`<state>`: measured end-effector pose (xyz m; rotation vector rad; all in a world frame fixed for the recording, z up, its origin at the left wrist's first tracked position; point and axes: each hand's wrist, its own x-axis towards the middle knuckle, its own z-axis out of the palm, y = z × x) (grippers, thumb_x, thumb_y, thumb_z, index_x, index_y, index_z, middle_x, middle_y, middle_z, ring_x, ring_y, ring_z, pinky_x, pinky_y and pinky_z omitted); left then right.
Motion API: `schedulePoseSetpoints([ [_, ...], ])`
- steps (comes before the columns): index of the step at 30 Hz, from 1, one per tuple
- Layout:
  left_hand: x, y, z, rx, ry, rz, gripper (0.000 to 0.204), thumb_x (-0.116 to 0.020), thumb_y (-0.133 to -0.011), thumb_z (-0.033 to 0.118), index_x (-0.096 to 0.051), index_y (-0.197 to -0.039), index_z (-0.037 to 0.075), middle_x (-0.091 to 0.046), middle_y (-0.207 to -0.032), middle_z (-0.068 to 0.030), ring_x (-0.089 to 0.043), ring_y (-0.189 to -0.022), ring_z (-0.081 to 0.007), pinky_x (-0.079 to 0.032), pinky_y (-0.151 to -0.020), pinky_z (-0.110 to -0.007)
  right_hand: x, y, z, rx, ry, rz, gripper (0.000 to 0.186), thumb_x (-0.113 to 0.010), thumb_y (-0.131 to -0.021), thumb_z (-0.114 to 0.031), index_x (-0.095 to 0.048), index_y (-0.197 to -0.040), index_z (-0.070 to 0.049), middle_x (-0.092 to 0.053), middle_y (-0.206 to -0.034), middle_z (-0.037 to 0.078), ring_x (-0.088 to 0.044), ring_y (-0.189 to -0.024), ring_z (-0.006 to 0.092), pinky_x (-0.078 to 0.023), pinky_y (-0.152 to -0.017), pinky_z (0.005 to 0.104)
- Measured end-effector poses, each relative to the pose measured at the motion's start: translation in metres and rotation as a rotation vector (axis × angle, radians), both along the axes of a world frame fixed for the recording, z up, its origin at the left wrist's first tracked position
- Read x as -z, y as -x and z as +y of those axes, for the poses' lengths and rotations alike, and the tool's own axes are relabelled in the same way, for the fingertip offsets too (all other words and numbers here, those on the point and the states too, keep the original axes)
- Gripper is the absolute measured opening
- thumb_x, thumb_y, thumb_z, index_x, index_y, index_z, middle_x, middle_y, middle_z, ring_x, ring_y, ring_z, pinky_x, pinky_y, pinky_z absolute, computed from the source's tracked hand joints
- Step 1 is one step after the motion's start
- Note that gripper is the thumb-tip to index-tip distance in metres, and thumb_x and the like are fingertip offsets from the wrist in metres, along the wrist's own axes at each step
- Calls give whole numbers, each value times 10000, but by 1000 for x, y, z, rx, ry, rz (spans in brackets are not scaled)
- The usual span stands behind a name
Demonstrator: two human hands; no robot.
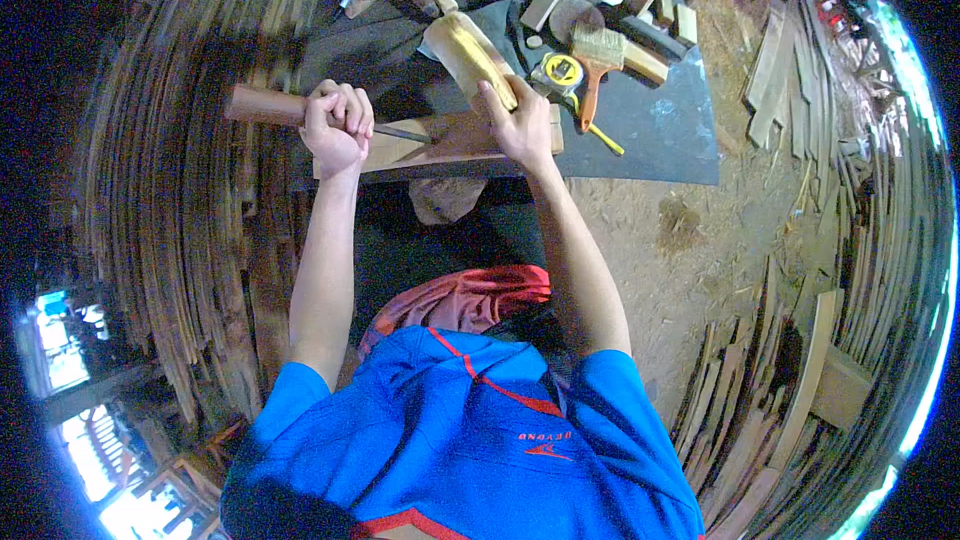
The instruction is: Carving a piece of wood using a chisel and a wooden mallet at a workshop.
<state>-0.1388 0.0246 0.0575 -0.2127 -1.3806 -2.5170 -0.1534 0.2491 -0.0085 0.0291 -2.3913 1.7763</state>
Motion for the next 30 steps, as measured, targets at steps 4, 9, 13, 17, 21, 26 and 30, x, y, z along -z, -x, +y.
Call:
schedulePoseSetpoints([
  [4,-3,-1,-1,-14,50,-39,261,-443,-850,151,-322,-621,112,-345,-475,-39,-307,-409,-129,-278,-344,-281,2,3,4,5,8,-10,431,-682,-903,-358,-665,-1004,61,-683,-764,220,-695,-686,255,-516,-628,365],
  [9,-6,-2,-3,-14,159,-73,280,-454,-859,237,-334,-627,133,-336,-492,-25,-312,-437,-144,-270,-371,-287,5,2,4,-6,52,-44,410,-678,-907,-353,-663,-1018,42,-687,-769,214,-703,-686,264,-522,-632,352],
  [13,-9,-2,2,-58,90,-119,237,-441,-830,150,-333,-624,108,-362,-471,-54,-321,-409,-146,-286,-356,-285,2,1,4,-6,57,-73,385,-686,-900,-332,-658,-1016,34,-684,-765,216,-705,-698,276,-521,-646,358],
  [17,-13,-2,4,-82,148,-127,248,-442,-847,193,-342,-633,118,-352,-480,-43,-314,-416,-148,-275,-364,-286,-1,4,5,-12,40,-68,369,-687,-899,-314,-655,-1012,36,-680,-758,208,-698,-688,260,-517,-639,351],
  [21,-14,0,4,-68,181,-143,266,-443,-865,231,-351,-637,129,-341,-486,-33,-308,-424,-150,-270,-373,-290,-3,3,5,-20,51,-69,369,-692,-901,-311,-654,-1007,40,-683,-761,196,-690,-679,238,-518,-636,341],
  [26,-20,-9,14,-111,231,-143,260,-451,-868,234,-362,-649,127,-350,-486,-41,-312,-421,-155,-284,-377,-291,3,6,4,-24,64,-49,376,-702,-898,-317,-658,-1007,40,-696,-777,194,-702,-698,242,-528,-644,343],
  [30,-20,-16,21,-154,234,-119,265,-460,-868,234,-365,-644,130,-358,-487,-36,-322,-422,-155,-296,-377,-288,1,4,5,-4,76,-45,378,-701,-897,-324,-664,-1000,38,-699,-786,199,-710,-714,248,-533,-654,344],
])
